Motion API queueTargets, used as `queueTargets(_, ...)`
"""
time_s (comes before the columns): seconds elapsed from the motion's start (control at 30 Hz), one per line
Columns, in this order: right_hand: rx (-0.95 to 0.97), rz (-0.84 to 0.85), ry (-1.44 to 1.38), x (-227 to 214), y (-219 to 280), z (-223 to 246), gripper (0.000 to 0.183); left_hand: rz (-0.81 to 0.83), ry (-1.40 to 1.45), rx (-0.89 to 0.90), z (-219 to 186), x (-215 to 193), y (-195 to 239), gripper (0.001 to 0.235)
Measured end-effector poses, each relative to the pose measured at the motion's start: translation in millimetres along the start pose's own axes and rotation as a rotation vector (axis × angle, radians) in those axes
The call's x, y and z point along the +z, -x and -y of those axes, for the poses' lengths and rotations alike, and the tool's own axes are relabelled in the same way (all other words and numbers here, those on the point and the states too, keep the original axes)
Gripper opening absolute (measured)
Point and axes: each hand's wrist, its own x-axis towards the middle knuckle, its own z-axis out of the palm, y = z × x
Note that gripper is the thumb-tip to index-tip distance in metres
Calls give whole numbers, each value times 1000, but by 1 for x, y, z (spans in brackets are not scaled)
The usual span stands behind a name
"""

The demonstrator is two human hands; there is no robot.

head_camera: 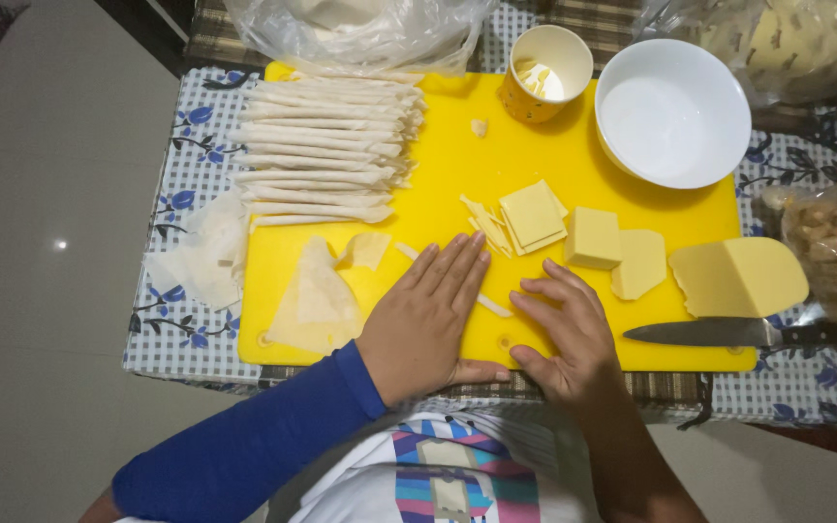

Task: The person places a small piece of cheese onto a thin dough wrapper on a yellow cutting board, folds the wrapper into a triangular shape, and seals the edges. This process is repeated multiple times, creating a stack of finished pastries.

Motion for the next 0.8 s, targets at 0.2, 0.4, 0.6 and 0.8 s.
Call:
queueTargets(0.2, 21, -54, -51, -1, -2, 0, 44, -17, 1, -25, 0, 3, -12, 120)
queueTargets(0.4, 40, -75, -72, -2, -2, 0, 38, -77, 141, -8, 4, -7, -16, 116)
queueTargets(0.6, 65, -93, -83, -1, 0, 1, 33, -31, 89, 16, 32, -24, -13, 54)
queueTargets(0.8, 85, -96, -75, 0, 2, 0, 28, -91, 79, 159, 41, -25, -19, 18)
